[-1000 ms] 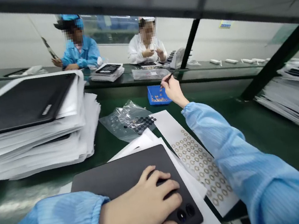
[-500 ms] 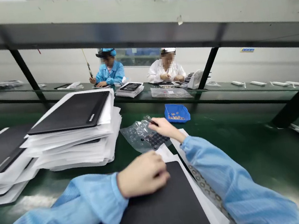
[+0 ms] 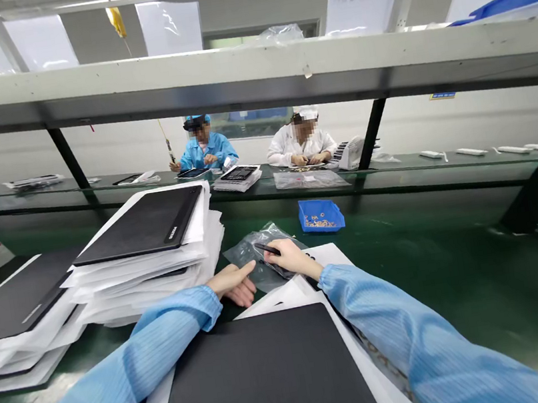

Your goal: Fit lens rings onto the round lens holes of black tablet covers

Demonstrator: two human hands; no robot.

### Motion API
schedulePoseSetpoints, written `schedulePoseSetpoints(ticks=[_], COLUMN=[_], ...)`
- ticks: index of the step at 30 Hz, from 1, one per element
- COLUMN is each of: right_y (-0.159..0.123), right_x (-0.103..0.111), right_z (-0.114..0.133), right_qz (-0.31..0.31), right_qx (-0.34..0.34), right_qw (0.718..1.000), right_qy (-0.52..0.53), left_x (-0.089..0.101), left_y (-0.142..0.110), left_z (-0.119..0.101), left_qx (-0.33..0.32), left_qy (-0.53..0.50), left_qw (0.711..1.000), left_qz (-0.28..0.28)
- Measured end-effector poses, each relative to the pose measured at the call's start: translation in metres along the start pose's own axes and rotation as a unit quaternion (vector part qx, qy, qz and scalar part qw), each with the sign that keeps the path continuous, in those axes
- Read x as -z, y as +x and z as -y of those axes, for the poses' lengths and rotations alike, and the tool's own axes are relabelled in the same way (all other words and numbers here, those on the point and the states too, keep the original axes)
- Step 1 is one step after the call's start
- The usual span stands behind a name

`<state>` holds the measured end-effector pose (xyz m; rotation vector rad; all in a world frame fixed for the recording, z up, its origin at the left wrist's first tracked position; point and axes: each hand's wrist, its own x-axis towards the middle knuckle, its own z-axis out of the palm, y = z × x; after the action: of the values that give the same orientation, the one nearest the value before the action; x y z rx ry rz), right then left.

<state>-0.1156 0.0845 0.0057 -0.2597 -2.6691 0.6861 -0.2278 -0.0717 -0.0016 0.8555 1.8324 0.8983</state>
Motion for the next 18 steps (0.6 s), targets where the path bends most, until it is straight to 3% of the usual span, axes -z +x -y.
schedulePoseSetpoints(ticks=[7,18], right_y=[-0.001,0.005], right_x=[0.011,0.0], right_z=[0.005,-0.02], right_qz=[-0.01,-0.085], right_qx=[-0.011,-0.065], right_qw=[0.999,0.994], right_qy=[0.036,-0.023], left_x=[-0.008,-0.018], left_y=[0.017,0.054], left_z=[-0.004,-0.001], left_qx=[-0.06,-0.097], left_qy=[-0.217,-0.304], left_qw=[0.974,0.948], left_qz=[-0.015,-0.019])
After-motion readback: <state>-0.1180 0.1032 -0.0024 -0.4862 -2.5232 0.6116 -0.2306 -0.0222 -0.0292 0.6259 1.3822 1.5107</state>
